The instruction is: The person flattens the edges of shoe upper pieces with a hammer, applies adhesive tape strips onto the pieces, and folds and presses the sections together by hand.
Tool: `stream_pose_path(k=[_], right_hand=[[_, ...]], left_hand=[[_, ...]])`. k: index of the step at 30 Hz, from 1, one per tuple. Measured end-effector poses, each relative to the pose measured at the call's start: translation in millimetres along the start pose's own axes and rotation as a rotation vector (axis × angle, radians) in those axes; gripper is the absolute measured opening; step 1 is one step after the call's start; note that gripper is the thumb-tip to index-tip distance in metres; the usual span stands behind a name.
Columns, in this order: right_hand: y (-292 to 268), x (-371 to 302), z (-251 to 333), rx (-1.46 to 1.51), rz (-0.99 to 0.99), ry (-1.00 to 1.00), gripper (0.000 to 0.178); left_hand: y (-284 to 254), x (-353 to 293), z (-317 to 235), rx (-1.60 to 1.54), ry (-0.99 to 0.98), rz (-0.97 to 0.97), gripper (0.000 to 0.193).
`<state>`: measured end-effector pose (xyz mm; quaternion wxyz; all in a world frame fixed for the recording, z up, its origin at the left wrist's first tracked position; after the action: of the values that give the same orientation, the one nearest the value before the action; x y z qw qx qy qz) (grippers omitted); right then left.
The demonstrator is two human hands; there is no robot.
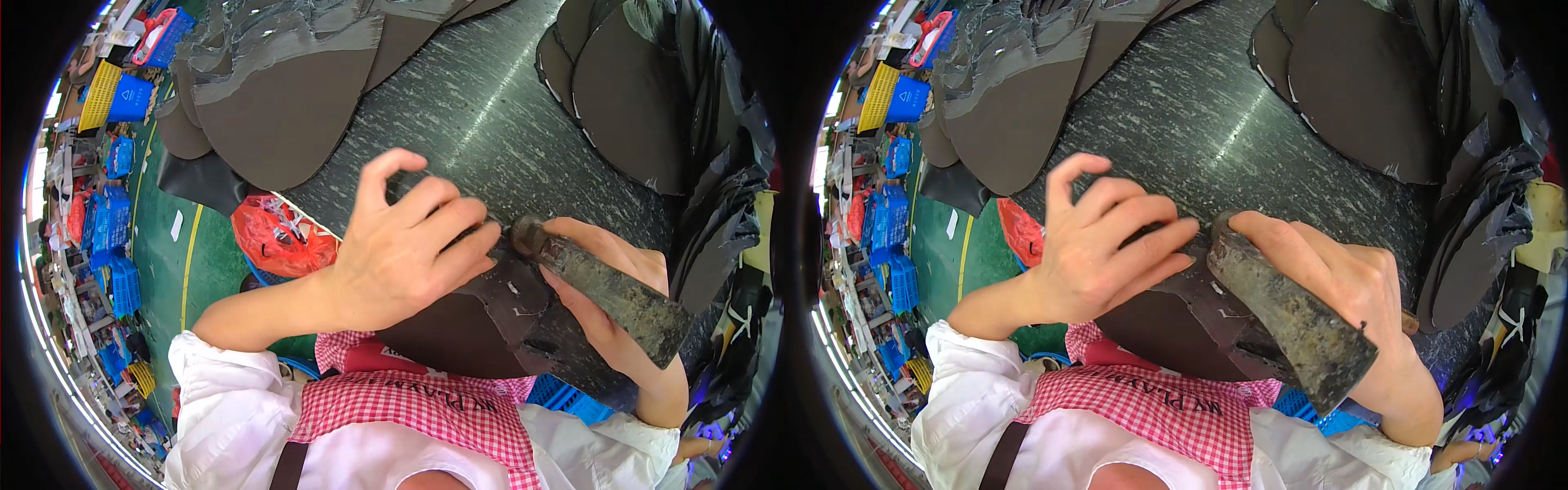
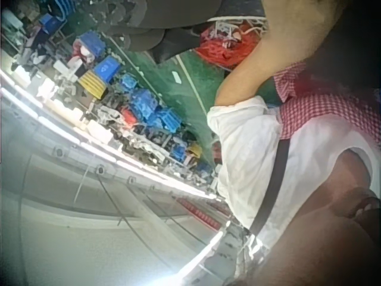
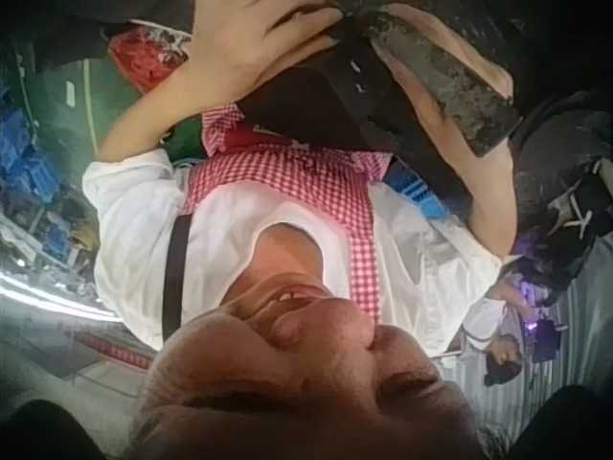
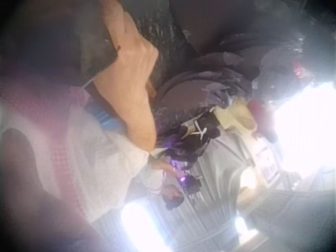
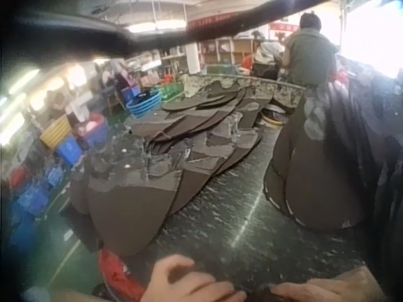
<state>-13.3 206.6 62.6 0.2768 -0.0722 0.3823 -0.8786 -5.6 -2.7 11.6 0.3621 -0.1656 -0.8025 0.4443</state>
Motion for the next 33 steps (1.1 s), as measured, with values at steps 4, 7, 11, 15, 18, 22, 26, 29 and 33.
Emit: stream_pose_path(k=[4, 7, 11, 15, 18, 22, 26, 29, 33], right_hand=[[0.8, -1.3, 0.5, 0.025, -0.047, -0.012, 0.029], [0.1, 0.1, 1.4, -0.003, -0.057, -0.034, 0.029], [-1.6, 3.3, 7.5, -0.063, -0.064, -0.062, 0.031], [7.0, 0.7, 6.8, -0.050, -0.095, -0.125, 0.033], [7.5, -4.2, 15.3, -0.166, -0.024, -0.073, 0.031], [3.9, 0.9, 15.1, -0.130, -0.023, -0.058, 0.031], [8.7, -6.1, 5.4, -0.200, -0.009, -0.206, 0.048], [-6.5, -30.8, -6.3, -0.070, -0.142, -0.109, 0.041], [-38.9, -158.8, -68.1, -0.039, -1.052, 0.285, 0.016]], left_hand=[[2.1, -2.0, 3.0, -0.164, -0.016, 0.035, 0.031], [3.5, -4.4, -3.1, -0.001, 0.089, 0.018, 0.029], [6.9, -8.0, -16.7, 0.230, 0.269, 0.034, 0.023], [6.1, -12.5, -20.7, 0.297, 0.283, 0.061, 0.022], [2.4, -10.4, -2.4, 0.013, 0.217, 0.057, 0.023], [4.9, -17.5, 7.0, -0.084, 0.304, -0.036, 0.022], [12.9, -1.9, 4.4, -0.034, 0.508, -0.053, 0.018], [-0.9, 1.7, 7.8, 0.067, 0.602, 0.071, 0.021], [16.3, 56.5, -52.2, -0.051, 0.947, -0.450, 0.016]])
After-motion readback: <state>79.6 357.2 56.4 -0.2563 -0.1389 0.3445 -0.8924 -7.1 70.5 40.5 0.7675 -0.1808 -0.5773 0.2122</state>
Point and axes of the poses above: each hand's wrist, its own x-axis towards the middle knuckle, its own y-axis out of the palm, z = x × y, the point moved 2 cm from there along x, towards the middle knuckle, and after that the axes turned 2 degrees about z, right-handed, at the moved point
